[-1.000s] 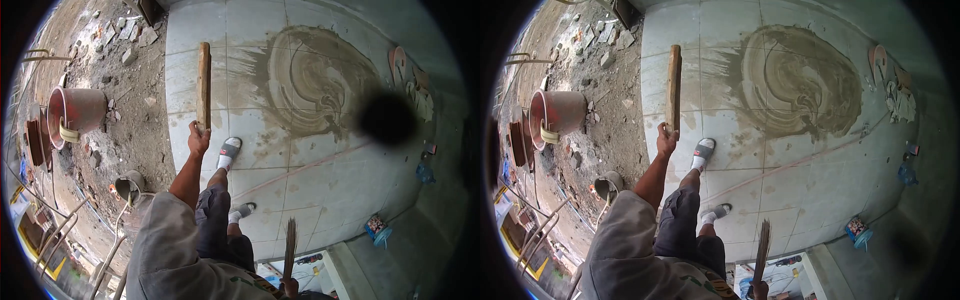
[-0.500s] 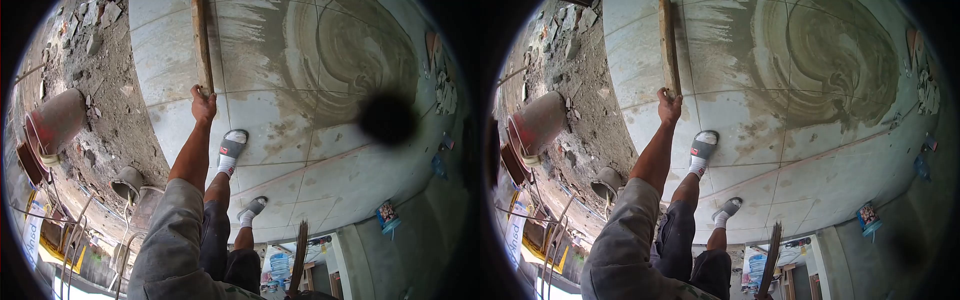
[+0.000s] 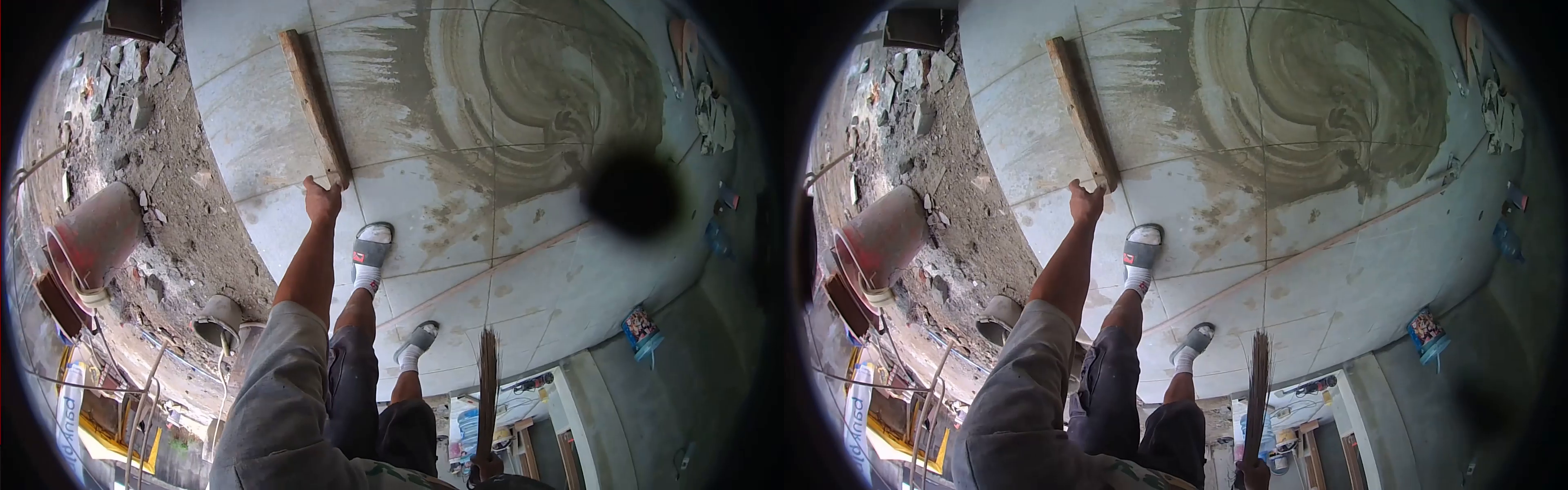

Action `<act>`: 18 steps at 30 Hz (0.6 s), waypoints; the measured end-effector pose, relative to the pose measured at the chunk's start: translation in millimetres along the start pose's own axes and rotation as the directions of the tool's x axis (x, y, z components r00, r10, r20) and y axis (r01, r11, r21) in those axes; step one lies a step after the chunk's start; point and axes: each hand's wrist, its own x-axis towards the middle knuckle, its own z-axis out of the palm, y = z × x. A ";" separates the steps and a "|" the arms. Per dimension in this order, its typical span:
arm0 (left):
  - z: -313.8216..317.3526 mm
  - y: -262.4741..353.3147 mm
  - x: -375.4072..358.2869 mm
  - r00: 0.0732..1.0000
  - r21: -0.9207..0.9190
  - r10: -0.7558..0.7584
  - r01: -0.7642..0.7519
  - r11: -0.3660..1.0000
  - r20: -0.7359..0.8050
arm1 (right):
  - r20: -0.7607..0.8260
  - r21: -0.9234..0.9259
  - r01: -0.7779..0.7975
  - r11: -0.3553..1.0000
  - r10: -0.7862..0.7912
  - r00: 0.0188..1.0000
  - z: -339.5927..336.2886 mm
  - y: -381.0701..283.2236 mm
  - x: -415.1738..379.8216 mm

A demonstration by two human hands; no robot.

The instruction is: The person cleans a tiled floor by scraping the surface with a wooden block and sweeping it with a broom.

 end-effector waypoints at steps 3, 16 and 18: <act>-51.7 -3.2 -19.6 0.998 -0.025 0.054 -0.053 0.998 0.031 | -0.010 -0.011 -0.056 0.998 0.056 0.998 -7.3 -86.0 -51.3; -256.5 74.9 -86.3 0.966 -0.078 0.210 -0.200 0.977 0.154 | -0.023 0.198 0.339 0.920 -0.342 0.939 -22.1 -154.1 -127.4; -265.5 93.7 -100.5 0.915 -0.305 0.399 -0.397 0.865 -0.061 | -0.045 0.272 0.396 0.877 -0.399 0.916 -26.4 -157.0 -136.9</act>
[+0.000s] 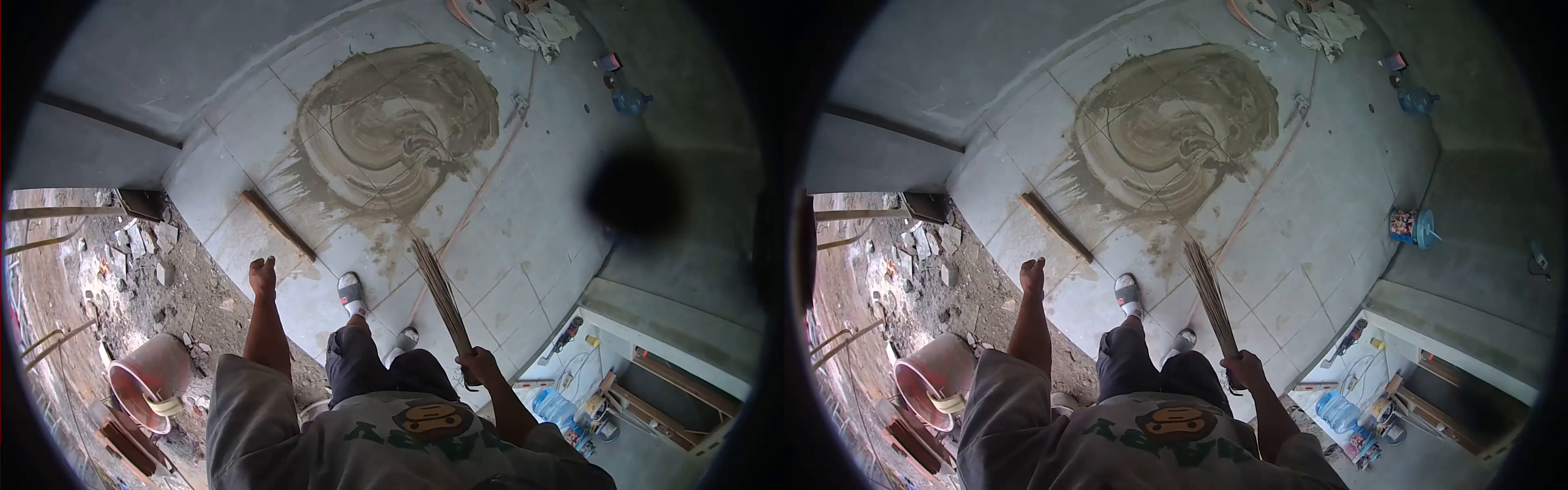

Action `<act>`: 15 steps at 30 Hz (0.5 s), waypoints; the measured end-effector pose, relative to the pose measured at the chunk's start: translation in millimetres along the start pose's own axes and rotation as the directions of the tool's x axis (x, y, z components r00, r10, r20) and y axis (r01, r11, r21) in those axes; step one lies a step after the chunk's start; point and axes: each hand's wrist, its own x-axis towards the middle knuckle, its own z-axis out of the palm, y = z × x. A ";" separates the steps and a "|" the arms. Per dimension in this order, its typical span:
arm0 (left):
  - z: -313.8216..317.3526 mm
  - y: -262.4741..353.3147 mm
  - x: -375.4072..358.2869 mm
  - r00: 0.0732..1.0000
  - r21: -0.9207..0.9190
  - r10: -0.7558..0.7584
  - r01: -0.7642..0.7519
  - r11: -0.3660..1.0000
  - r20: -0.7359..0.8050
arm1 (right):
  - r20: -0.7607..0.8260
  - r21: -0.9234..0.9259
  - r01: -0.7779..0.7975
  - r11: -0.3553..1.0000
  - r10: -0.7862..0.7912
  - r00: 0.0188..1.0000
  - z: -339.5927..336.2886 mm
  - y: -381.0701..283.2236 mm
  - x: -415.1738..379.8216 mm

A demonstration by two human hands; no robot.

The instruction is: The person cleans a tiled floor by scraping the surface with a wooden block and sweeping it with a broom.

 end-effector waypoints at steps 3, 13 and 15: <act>-2.2 29.8 -2.4 0.992 -0.095 0.120 -0.117 0.989 0.033 | -0.020 0.124 0.099 0.987 -0.097 0.995 -4.7 2.0 -12.1; -29.5 41.0 -119.7 0.929 0.284 -0.015 -0.097 0.954 0.370 | -0.077 0.516 0.013 0.856 0.031 0.997 40.0 155.2 -2.2; -28.5 34.2 -150.7 0.922 0.346 -0.015 -0.130 0.929 0.386 | -0.081 0.590 -0.023 0.807 0.088 0.993 54.5 195.5 -7.2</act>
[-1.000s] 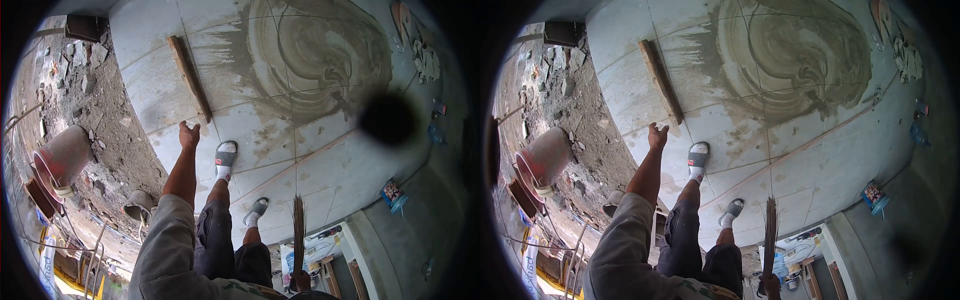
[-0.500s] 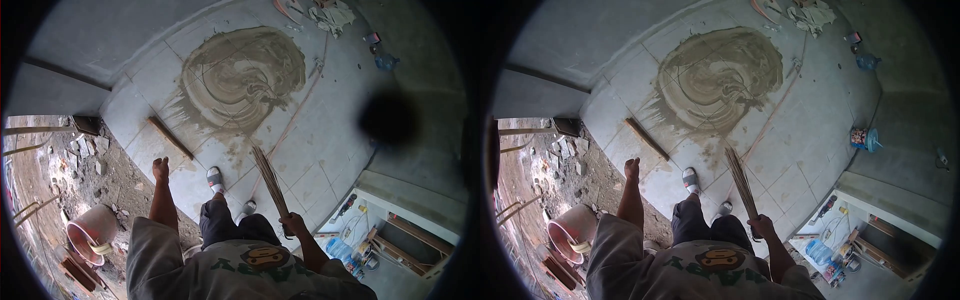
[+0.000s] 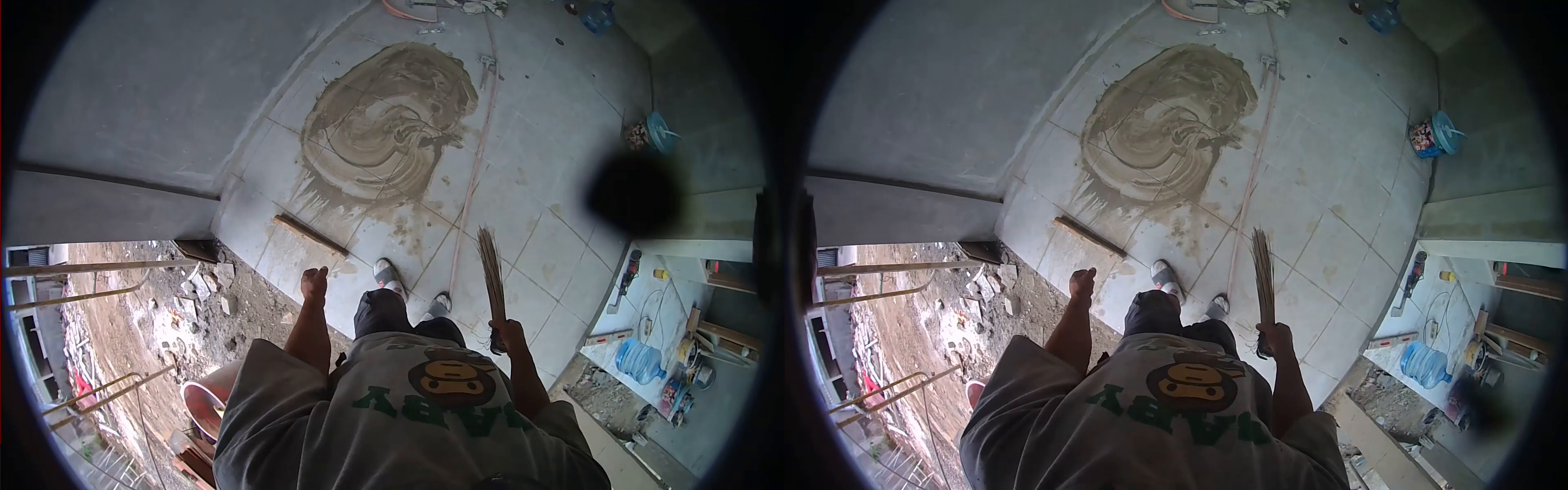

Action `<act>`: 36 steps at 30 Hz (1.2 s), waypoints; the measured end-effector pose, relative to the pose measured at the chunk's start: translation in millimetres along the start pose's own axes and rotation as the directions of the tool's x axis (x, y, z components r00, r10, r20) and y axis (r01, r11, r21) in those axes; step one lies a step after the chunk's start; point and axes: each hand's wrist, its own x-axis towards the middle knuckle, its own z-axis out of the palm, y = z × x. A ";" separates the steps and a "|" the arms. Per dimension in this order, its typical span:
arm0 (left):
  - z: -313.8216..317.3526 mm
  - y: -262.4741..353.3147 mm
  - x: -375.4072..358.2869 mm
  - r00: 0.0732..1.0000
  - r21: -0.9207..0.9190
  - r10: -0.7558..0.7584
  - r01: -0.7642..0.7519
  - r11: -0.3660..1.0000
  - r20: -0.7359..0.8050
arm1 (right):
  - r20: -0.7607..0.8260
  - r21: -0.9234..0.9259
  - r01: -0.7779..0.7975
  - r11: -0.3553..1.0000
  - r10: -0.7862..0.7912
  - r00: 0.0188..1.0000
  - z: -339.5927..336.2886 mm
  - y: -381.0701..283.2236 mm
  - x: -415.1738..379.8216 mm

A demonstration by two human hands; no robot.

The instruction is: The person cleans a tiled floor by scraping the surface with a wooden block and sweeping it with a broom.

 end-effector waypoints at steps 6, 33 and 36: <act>14.2 33.4 -103.2 0.998 0.281 0.059 -0.062 0.958 0.018 | -0.037 0.303 -0.157 0.940 0.176 0.984 -34.6 127.4 4.2; 52.7 136.8 -96.4 0.932 0.200 0.098 -0.176 0.964 0.350 | -0.221 0.665 -0.208 0.717 0.455 0.863 -0.6 211.6 -84.3; 61.0 178.1 -112.3 0.869 0.160 0.217 -0.315 0.936 0.444 | -0.152 0.724 -0.242 0.646 0.492 0.857 25.1 220.8 -97.1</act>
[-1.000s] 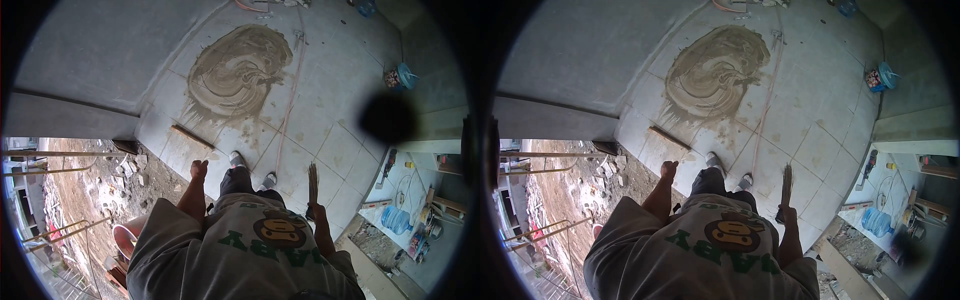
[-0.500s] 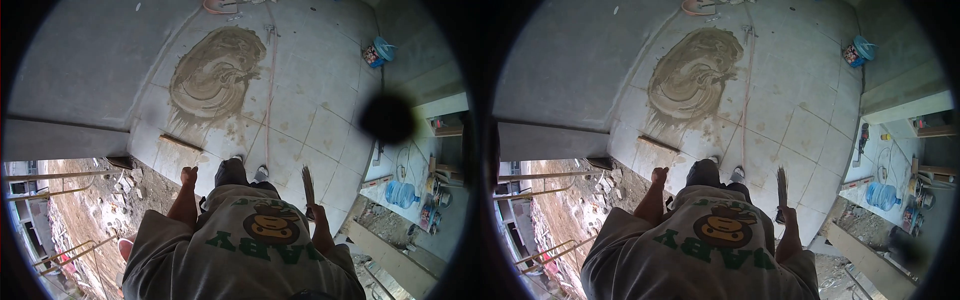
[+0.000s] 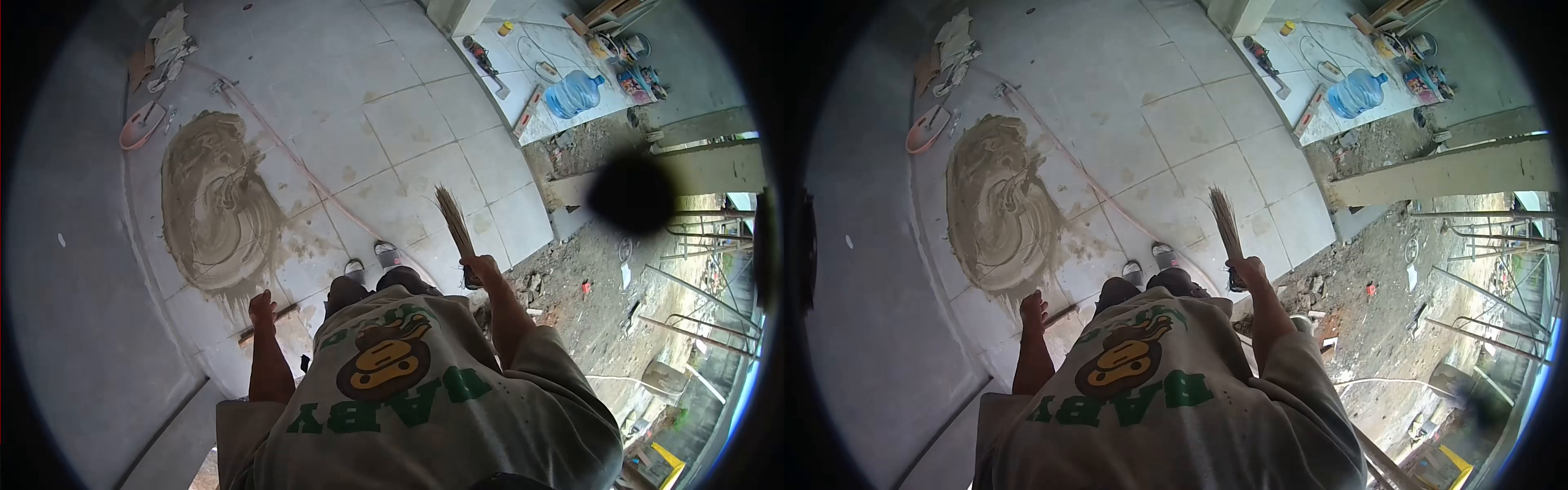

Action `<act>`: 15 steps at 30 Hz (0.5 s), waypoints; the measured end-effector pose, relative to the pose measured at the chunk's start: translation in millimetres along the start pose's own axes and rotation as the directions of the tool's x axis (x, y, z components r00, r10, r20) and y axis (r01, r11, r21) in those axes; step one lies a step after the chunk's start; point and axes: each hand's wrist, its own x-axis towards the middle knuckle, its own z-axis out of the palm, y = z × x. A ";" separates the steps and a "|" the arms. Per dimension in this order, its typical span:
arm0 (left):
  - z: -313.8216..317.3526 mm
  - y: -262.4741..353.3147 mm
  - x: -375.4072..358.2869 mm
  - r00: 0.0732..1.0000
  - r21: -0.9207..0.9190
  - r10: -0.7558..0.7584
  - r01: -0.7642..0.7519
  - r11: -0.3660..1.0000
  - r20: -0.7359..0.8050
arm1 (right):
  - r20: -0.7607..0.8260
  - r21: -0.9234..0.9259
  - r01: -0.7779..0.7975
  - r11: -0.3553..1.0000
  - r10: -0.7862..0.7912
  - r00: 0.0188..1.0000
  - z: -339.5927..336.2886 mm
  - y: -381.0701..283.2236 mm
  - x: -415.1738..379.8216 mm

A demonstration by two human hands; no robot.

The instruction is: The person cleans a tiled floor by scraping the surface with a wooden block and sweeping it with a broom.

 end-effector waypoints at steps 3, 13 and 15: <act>1.0 18.8 17.3 0.992 0.046 -0.012 0.006 0.999 0.129 | -0.008 0.176 -0.015 0.984 0.017 1.000 7.3 15.9 -28.7; 20.9 25.0 52.6 0.918 0.365 -0.064 -0.091 0.926 0.392 | 0.235 0.885 -0.177 0.432 -0.086 0.968 19.6 54.9 -130.8; 28.2 36.1 59.7 0.908 0.386 -0.054 -0.122 0.914 0.416 | 0.215 0.930 -0.157 0.332 -0.147 0.965 21.8 65.3 -141.4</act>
